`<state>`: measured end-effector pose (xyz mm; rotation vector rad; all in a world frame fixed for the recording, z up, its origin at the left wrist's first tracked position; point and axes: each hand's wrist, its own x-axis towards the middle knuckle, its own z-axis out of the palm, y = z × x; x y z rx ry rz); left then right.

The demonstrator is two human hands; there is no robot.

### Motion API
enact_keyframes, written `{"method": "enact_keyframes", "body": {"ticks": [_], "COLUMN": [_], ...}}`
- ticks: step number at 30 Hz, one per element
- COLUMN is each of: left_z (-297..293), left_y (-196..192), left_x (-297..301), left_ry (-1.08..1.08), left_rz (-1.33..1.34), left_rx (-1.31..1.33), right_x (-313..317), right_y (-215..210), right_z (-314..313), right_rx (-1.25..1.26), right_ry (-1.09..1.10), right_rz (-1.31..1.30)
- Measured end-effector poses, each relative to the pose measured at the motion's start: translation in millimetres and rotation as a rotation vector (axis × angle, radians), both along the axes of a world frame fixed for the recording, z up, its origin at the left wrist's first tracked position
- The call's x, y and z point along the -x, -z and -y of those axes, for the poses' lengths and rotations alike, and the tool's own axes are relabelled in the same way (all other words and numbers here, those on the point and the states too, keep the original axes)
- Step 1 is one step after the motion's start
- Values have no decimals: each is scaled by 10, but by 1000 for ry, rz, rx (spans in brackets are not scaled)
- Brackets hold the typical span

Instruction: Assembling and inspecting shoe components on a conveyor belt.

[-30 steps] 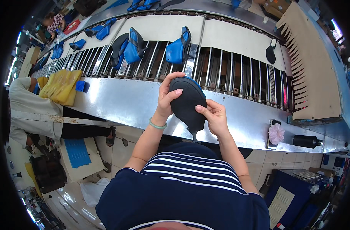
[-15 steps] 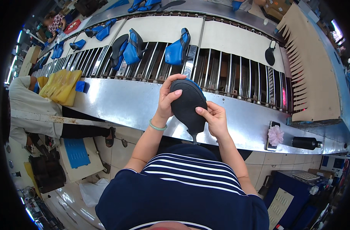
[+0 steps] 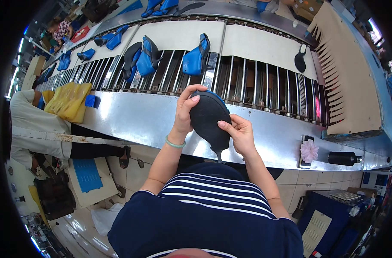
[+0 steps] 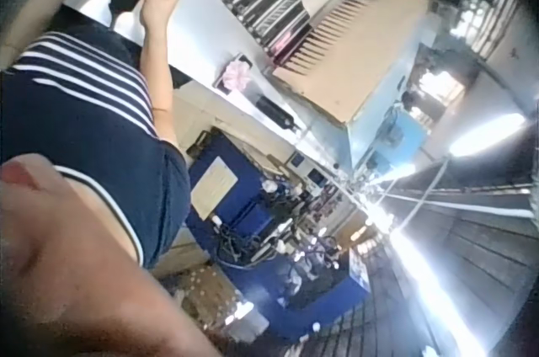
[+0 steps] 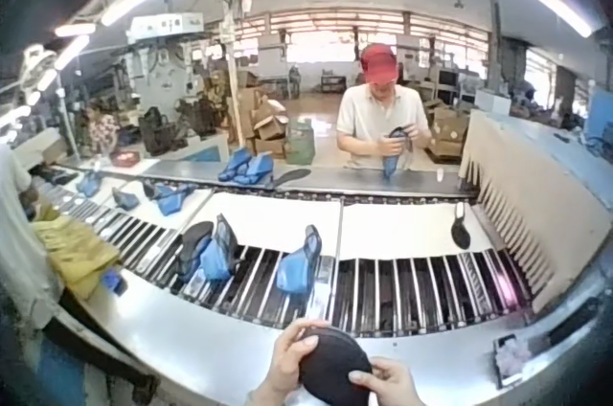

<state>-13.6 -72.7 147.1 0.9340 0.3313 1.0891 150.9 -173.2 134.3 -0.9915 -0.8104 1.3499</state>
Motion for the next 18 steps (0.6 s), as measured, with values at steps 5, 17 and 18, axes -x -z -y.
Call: {"method": "enact_keyframes", "body": {"ticks": [5,17,18], "left_z": [-16,-80,-91], "left_y": [-14,-24,-11], "left_x": [3,51,61], "left_ry": [-6,-88,-99], "left_rz": [11,-68,-72], "left_rx": [19,96,101], "right_x": [-18,8,18], "right_y": [50,-24,-40], "right_z": [-3,-51,-46], "right_rx": [11,15,11], "right_ry": [-5,-77,-82], "right_rz": [14,12,-2]}}
